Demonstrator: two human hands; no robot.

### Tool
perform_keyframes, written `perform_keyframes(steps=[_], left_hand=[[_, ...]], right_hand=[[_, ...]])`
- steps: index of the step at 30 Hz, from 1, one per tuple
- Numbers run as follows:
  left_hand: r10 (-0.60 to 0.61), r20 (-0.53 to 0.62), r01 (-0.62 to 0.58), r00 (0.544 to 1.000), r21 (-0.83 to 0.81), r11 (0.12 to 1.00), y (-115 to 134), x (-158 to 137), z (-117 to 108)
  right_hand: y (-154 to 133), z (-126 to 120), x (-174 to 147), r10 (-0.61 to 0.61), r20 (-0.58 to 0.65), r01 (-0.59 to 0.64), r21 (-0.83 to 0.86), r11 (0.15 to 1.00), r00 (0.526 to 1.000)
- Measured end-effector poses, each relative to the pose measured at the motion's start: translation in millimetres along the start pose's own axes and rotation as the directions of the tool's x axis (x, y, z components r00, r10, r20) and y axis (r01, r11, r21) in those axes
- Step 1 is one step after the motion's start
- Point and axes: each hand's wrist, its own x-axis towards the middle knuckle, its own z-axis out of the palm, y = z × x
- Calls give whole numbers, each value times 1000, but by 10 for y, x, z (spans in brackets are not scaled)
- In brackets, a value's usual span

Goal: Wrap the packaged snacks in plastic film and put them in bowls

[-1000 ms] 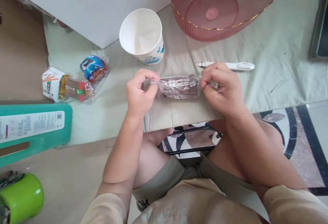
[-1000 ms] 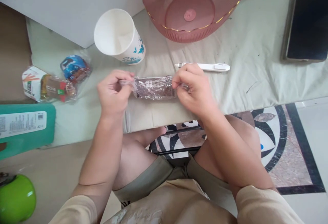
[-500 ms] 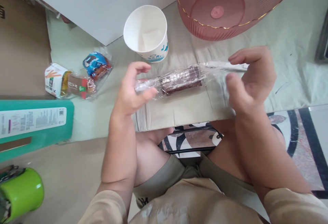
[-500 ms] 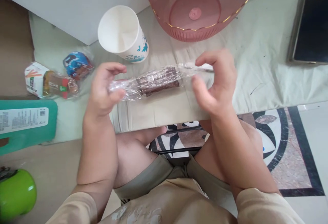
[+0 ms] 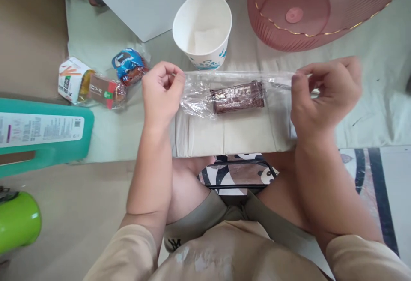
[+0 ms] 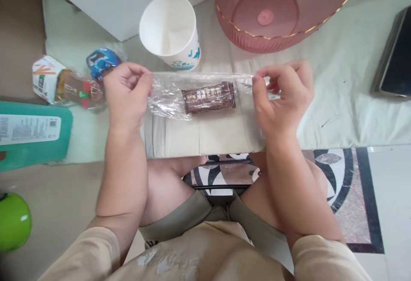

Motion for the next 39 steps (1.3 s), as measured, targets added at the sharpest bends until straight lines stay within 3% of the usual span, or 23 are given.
perform_keyframes(steps=[3, 6, 8, 10, 12, 13, 15, 18, 21, 24, 28, 31, 33, 36, 38, 39], left_hand=[[-34, -43, 38, 999, 114, 993, 6, 68, -40], [48, -240, 11, 970, 240, 971, 142, 15, -125], [183, -333, -100, 925, 253, 962, 327, -108, -149], [360, -293, -313, 886, 196, 929, 530, -256, -111], [425, 53, -428, 903, 176, 887, 665, -371, -21], [384, 208, -421, 900, 180, 889, 687, -402, 29], [225, 379, -332, 898, 245, 911, 638, -408, 108], [17, 431, -193, 902, 369, 909, 453, -335, 126], [-65, 472, -162, 879, 425, 891, 357, -270, 43], [-62, 532, -186, 845, 400, 897, 422, -259, -70], [17, 549, -210, 835, 291, 933, 586, -279, -223], [106, 549, -240, 829, 179, 954, 684, -286, -344], [94, 611, -228, 786, 146, 963, 725, -287, -421], [-27, 735, -183, 677, 204, 962, 730, -285, -504], [-124, 796, -159, 593, 266, 951, 698, -284, -524], [-167, 817, -145, 551, 291, 946, 678, -284, -521]], right_hand=[[-4, 39, 88, 60, -62, -61, -4, 998, 996], [-83, 26, 76, -19, -190, 26, 36, 999, 982], [-183, 3, 19, -184, -156, 198, 82, 977, 970], [-285, -11, -43, -314, -11, 312, 151, 938, 949], [-342, -3, -81, -304, 216, 274, 160, 948, 928], [-344, 8, -90, -244, 318, 217, 120, 969, 916], [-297, 41, -97, -103, 453, 107, 17, 994, 886], [-180, 84, -107, -17, 527, 44, -38, 998, 850], [-133, 87, -112, -4, 574, 49, -63, 997, 819], [-172, 46, -90, 10, 584, 67, -110, 992, 812], [-263, -66, -46, 19, 516, 90, -185, 979, 856], [-336, -182, -25, -61, 479, 163, -174, 971, 876], [-384, -267, -10, -111, 493, 203, -137, 970, 863], [-432, -383, 37, -138, 608, 181, -10, 983, 782], [-443, -443, 83, -136, 718, 106, 86, 991, 683], [-443, -465, 106, -128, 780, 50, 123, 991, 612]])
